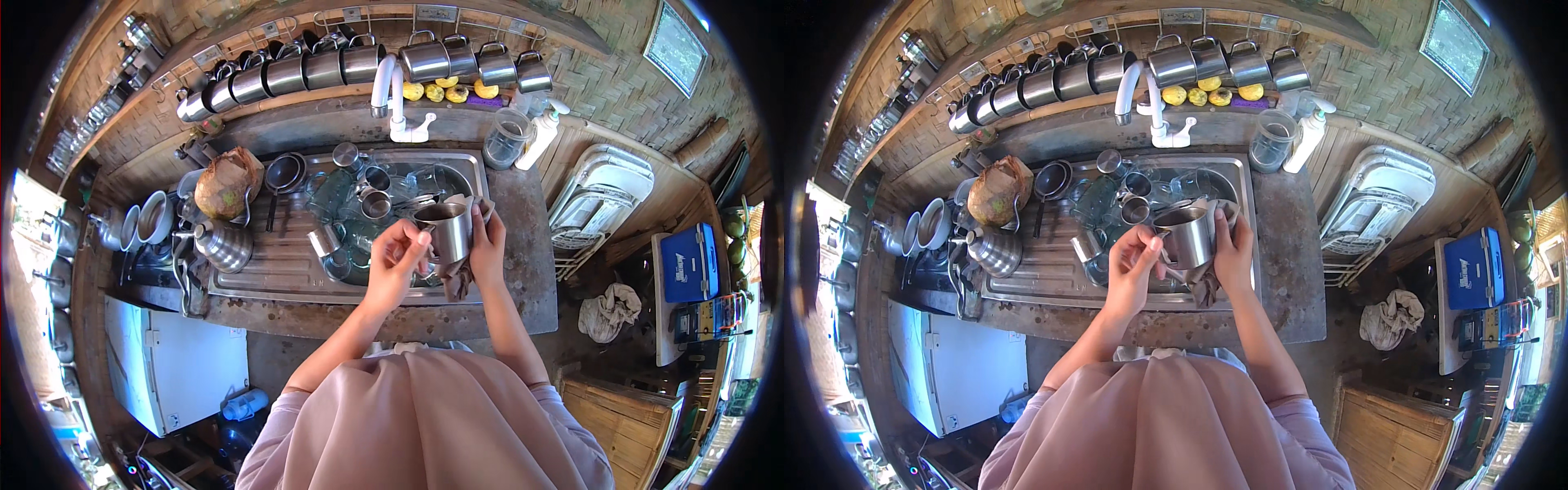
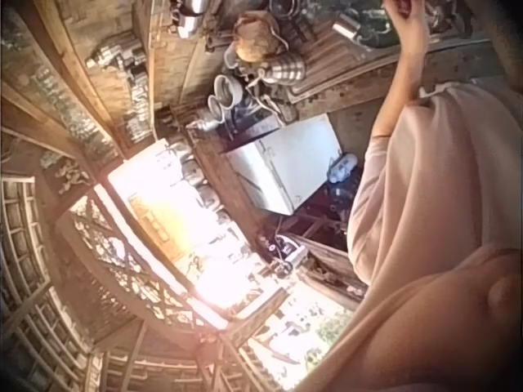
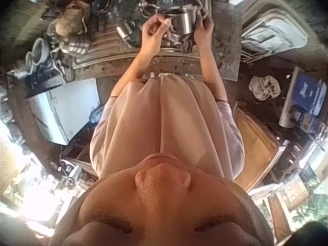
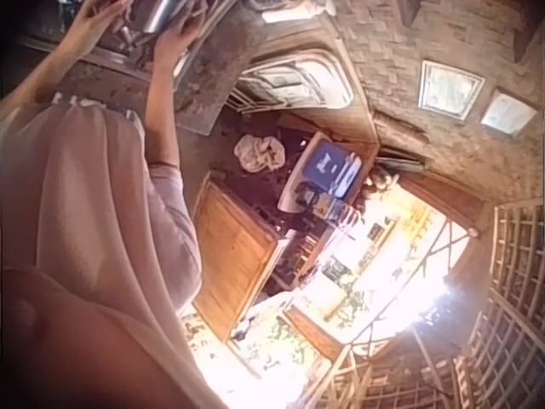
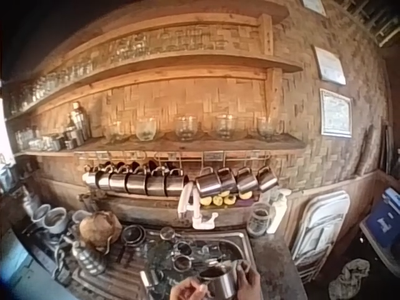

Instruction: Drying metal cups and glassware with a cloth and organizing them on a rack and counter.

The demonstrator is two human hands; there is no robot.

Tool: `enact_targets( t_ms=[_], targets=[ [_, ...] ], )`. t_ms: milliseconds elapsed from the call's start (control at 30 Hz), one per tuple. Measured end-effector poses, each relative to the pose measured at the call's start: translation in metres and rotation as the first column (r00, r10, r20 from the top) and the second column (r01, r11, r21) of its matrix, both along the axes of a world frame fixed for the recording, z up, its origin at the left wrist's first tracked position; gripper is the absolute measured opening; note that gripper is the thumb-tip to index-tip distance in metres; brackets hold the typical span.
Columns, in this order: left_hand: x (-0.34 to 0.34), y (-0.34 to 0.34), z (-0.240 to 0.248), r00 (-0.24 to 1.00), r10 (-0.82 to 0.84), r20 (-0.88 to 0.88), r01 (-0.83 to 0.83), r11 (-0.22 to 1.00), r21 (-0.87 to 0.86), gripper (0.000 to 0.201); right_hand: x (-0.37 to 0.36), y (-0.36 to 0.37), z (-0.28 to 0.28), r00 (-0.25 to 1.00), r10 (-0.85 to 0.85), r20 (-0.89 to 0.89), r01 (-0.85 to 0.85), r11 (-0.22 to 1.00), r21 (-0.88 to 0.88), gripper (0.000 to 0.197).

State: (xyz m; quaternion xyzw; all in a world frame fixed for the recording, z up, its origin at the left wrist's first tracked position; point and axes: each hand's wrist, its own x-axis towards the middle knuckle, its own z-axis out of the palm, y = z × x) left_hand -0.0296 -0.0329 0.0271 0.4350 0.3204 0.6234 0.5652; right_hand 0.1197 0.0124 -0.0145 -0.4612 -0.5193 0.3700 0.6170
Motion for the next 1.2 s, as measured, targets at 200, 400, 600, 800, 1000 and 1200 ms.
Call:
enact_targets(
  t_ms=[200,400,600,800,1000,1200],
  targets=[
    [-0.014,0.008,-0.001,0.934,-0.171,0.314,0.199,0.978,-0.06,0.019,-0.008,-0.02,0.027,0.896,-0.005,-0.443,-0.237,0.84,-0.488,0.039],
    [-0.016,0.02,-0.028,0.88,-0.13,0.458,0.228,0.959,-0.166,0.014,-0.015,-0.028,0.028,0.825,-0.076,-0.56,-0.181,0.903,-0.389,0.036],
    [-0.002,0.016,-0.026,0.888,-0.035,0.458,0.197,0.929,-0.312,0.03,-0.029,-0.031,0.028,0.921,-0.009,-0.389,-0.114,0.95,-0.292,0.029],
    [-0.011,0.021,-0.043,0.799,-0.213,0.563,0.401,0.886,-0.232,0.024,-0.04,-0.039,0.021,0.896,0.092,-0.435,-0.168,0.976,-0.138,0.017],
    [-0.007,0.011,-0.048,0.772,-0.32,0.55,0.441,0.892,-0.101,0.036,-0.035,-0.035,0.014,0.984,-0.039,0.173,0.001,0.977,0.213,0.009],
    [0.001,0.018,-0.047,0.855,-0.187,0.484,0.37,0.873,-0.317,0.038,-0.024,-0.037,0.012,0.999,-0.02,0.039,0.018,0.997,0.071,0.007]
  ],
)
